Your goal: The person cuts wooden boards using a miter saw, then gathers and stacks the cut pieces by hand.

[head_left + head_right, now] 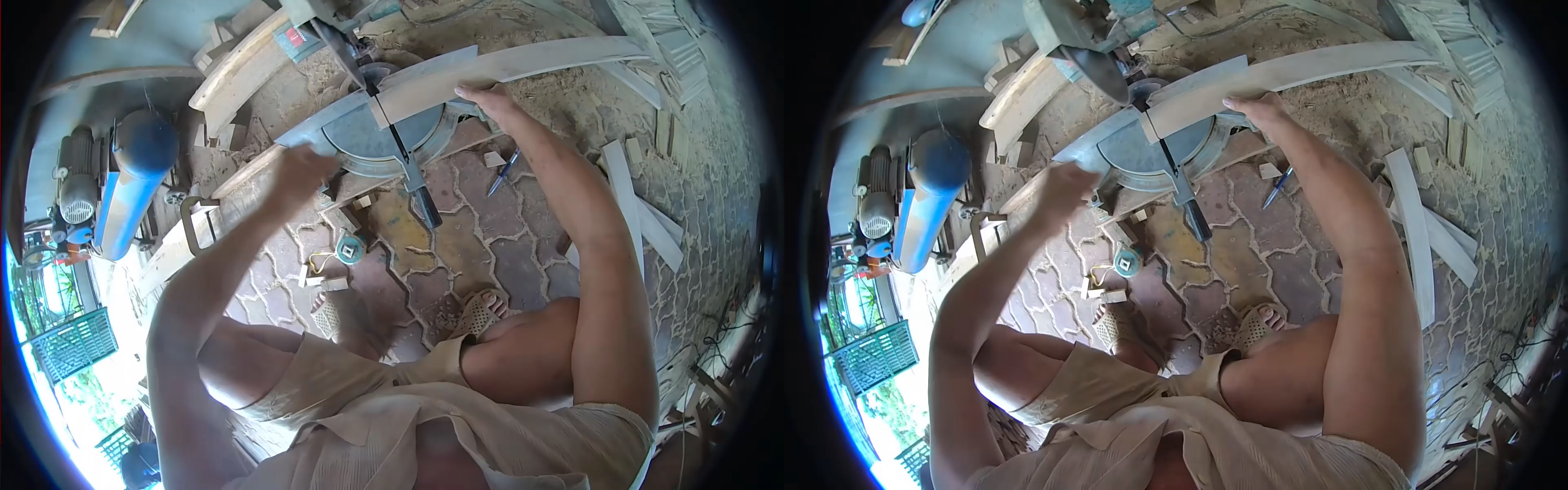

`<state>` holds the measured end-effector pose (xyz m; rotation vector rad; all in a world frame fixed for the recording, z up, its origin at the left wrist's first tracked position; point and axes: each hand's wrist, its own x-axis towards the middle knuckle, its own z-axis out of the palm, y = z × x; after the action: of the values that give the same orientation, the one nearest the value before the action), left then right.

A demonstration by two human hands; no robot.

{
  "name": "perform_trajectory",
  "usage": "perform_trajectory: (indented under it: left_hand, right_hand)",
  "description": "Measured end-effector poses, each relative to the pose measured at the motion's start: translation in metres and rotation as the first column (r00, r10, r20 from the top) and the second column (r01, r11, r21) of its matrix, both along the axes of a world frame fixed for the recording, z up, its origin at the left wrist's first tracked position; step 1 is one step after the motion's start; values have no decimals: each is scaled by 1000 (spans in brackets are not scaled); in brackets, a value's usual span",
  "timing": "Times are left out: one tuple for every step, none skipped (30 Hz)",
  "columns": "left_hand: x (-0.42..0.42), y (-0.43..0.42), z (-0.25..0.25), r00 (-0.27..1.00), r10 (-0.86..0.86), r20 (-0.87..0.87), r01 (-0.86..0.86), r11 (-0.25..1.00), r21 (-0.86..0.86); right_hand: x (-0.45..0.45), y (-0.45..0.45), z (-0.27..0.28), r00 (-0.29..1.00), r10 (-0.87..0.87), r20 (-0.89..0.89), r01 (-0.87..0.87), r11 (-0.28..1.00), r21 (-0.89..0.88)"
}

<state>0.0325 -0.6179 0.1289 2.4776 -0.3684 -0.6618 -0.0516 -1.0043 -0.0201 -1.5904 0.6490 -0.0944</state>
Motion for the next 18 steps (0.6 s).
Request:
perform_trajectory:
  left_hand:
    - [-7,0,-32,993,-92,-72,97,993,63]
    - [-15,-16,-42,989,-146,9,145,985,97]
    - [-20,-36,-49,975,-205,89,192,972,135]
    - [-20,-56,-55,973,-212,93,200,971,128]
    - [-17,-74,-59,961,-208,182,189,975,115]
    - [-12,-85,-65,944,-196,265,174,979,102]
    - [-6,-92,-70,946,-188,265,168,981,96]
    - [0,-97,-72,949,-123,291,112,992,57]
    - [4,-98,-74,948,-56,314,54,998,15]
    - [9,-94,-75,968,-68,241,70,998,-1]
    - [12,-86,-85,970,-61,234,64,998,-2]
    - [15,-77,-98,935,-85,344,109,993,-49]
    - [19,-70,-110,885,-104,453,161,983,-89]
    - [20,-72,-107,886,-104,453,160,983,-86]
    - [17,-73,-99,911,-74,405,101,994,-45]
    - [16,-74,-90,933,-39,358,43,999,-3]
    - [19,-77,-86,935,-35,352,38,999,-2]
    - [21,-81,-85,930,-72,361,70,997,17]
  right_hand:
    - [-1,2,6,1000,9,-14,-9,999,35]
    - [-2,4,7,1000,11,-15,-10,1000,28]
    - [-3,5,8,1000,-2,-10,2,1000,21]
    - [-4,4,8,1000,-20,-1,20,1000,13]
    - [-3,2,10,1000,-25,2,25,1000,4]
    - [-3,2,10,999,-31,-25,30,999,-24]
    - [-3,3,10,998,-33,-50,30,998,-53]
    - [-3,5,13,998,-23,-52,20,998,-58]
    - [-4,5,16,999,-26,-43,24,998,-59]
    - [-5,6,18,999,-30,-36,28,998,-58]
    - [-5,5,17,999,-24,-44,21,998,-59]
    - [-5,4,15,999,-26,-40,24,998,-63]
    - [-4,4,13,999,-32,-33,29,997,-65]
    - [-4,2,13,999,-30,-33,28,998,-63]
    - [-5,2,16,999,-3,-52,1,999,-37]
    - [-4,3,18,997,25,-70,-26,1000,-12]
    - [-3,4,22,997,30,-76,-31,999,-10]
    - [-3,5,22,998,18,-56,-19,999,-25]
